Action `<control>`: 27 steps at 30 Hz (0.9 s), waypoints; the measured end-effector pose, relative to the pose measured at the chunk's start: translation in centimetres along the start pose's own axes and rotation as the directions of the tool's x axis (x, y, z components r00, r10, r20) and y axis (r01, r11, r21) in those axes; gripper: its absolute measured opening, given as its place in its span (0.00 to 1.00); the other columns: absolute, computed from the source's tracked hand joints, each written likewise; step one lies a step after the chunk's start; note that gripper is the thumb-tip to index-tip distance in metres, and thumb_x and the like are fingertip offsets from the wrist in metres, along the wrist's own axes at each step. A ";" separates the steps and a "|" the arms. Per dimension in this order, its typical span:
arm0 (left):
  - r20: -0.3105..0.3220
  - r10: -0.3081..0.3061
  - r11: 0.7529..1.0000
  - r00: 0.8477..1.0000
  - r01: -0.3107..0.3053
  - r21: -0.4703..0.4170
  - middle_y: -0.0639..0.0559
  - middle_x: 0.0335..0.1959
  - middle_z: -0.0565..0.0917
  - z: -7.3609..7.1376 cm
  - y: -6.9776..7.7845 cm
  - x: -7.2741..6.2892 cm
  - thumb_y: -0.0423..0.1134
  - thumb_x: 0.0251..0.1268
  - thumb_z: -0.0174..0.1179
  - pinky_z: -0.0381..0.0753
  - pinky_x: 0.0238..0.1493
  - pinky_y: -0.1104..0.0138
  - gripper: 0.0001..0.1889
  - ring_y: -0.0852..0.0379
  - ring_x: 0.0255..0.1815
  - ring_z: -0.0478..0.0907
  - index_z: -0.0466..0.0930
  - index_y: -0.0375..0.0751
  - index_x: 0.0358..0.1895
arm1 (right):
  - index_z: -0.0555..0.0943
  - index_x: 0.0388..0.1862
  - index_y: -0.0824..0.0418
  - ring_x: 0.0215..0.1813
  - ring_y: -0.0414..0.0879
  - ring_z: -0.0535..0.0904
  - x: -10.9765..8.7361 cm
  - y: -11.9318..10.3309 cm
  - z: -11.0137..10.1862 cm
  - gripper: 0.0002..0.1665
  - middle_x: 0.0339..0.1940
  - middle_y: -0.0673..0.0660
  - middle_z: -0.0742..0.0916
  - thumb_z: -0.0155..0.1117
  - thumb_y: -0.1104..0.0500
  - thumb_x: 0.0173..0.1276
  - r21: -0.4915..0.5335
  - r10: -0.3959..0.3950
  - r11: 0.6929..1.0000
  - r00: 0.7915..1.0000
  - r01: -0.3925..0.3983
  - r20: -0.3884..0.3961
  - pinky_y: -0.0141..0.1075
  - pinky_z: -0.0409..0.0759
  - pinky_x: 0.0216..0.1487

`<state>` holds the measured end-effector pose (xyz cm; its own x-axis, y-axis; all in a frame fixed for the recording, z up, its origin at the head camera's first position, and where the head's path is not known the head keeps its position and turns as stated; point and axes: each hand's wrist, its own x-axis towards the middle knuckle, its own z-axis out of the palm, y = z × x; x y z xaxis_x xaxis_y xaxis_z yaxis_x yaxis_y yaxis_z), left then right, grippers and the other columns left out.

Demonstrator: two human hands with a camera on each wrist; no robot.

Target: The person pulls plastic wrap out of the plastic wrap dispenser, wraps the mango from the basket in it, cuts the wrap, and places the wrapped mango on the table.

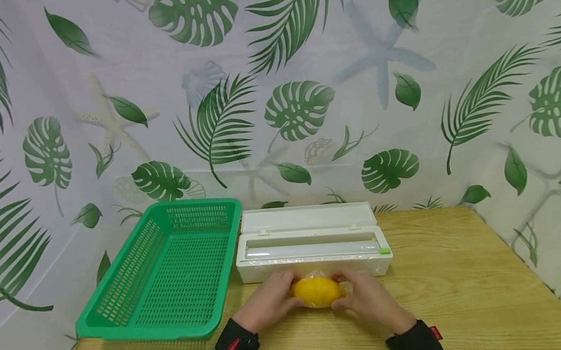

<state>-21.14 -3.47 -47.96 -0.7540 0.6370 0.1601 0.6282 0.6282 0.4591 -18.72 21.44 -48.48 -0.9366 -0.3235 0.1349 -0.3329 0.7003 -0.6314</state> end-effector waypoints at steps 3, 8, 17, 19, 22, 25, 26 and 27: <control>0.008 -0.013 1.000 1.000 0.013 -0.013 0.53 0.48 0.81 0.1 0.0 0.0 0.45 0.65 0.65 0.77 0.56 0.65 0.19 0.58 0.51 0.76 0.75 0.42 0.54 | 0.81 0.51 0.58 0.55 0.55 0.82 0.0 0.1 0.0 0.26 0.50 0.54 0.87 0.79 0.56 0.53 0.051 0.025 0.998 1.000 -0.025 -0.001 0.52 0.79 0.57; 0.018 -0.046 0.999 0.999 0.046 -0.027 0.49 0.53 0.81 0.2 0.2 0.0 0.44 0.67 0.63 0.76 0.61 0.61 0.20 0.55 0.56 0.76 0.74 0.40 0.58 | 0.83 0.51 0.58 0.56 0.56 0.82 0.2 0.3 -0.2 0.25 0.50 0.55 0.88 0.78 0.54 0.55 0.120 0.057 0.991 0.998 -0.059 0.019 0.53 0.78 0.57; 0.041 -0.084 0.996 0.996 0.086 -0.029 0.46 0.56 0.80 0.4 0.3 0.1 0.44 0.73 0.57 0.76 0.61 0.59 0.22 0.53 0.57 0.76 0.73 0.36 0.63 | 0.82 0.53 0.64 0.56 0.58 0.82 0.4 0.8 -0.3 0.25 0.52 0.60 0.87 0.73 0.52 0.60 0.208 0.052 0.976 0.998 -0.059 0.039 0.52 0.79 0.56; 0.049 -0.094 0.995 0.994 0.096 -0.027 0.46 0.56 0.80 0.4 0.3 0.1 0.44 0.74 0.56 0.76 0.61 0.59 0.21 0.53 0.56 0.76 0.73 0.36 0.63 | 0.82 0.54 0.64 0.56 0.58 0.82 0.4 0.8 -0.2 0.25 0.52 0.60 0.86 0.72 0.52 0.61 0.216 0.057 0.974 0.997 -0.065 0.042 0.52 0.79 0.56; 0.063 -0.110 0.994 0.992 0.111 -0.023 0.45 0.56 0.80 0.5 0.4 0.2 0.44 0.75 0.55 0.76 0.61 0.59 0.21 0.53 0.56 0.76 0.73 0.35 0.63 | 0.82 0.54 0.65 0.57 0.58 0.81 0.4 0.9 -0.2 0.24 0.52 0.60 0.86 0.71 0.53 0.63 0.228 0.058 0.971 0.997 -0.067 0.049 0.52 0.79 0.57; 0.069 -0.117 0.993 0.991 0.118 -0.011 0.45 0.56 0.80 0.6 0.4 0.3 0.44 0.75 0.54 0.75 0.61 0.58 0.21 0.52 0.56 0.76 0.73 0.34 0.63 | 0.82 0.54 0.66 0.56 0.58 0.82 0.5 1.0 -0.1 0.23 0.52 0.60 0.86 0.69 0.53 0.65 0.227 0.038 0.973 0.998 -0.050 0.056 0.52 0.79 0.56; 0.070 -0.118 0.993 0.991 0.118 -0.006 0.45 0.56 0.80 0.7 0.4 0.3 0.44 0.75 0.54 0.75 0.61 0.58 0.21 0.52 0.56 0.76 0.73 0.34 0.63 | 0.82 0.54 0.66 0.56 0.58 0.82 0.5 1.0 -0.1 0.22 0.51 0.61 0.86 0.68 0.53 0.66 0.223 0.027 0.974 0.998 -0.039 0.057 0.53 0.79 0.56; 0.069 -0.119 0.993 0.991 0.119 -0.003 0.45 0.56 0.81 0.7 0.5 0.3 0.44 0.75 0.54 0.75 0.61 0.58 0.21 0.52 0.56 0.76 0.73 0.34 0.63 | 0.82 0.54 0.67 0.55 0.58 0.82 0.5 1.0 -0.1 0.22 0.51 0.61 0.87 0.68 0.54 0.67 0.222 0.018 0.975 0.998 -0.031 0.058 0.53 0.79 0.56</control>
<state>-20.96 -2.68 -48.31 -0.8083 0.5871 0.0437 0.5331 0.6984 0.4776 -19.53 22.08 -48.96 -0.9345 -0.3471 0.0784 -0.2710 0.5515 -0.7889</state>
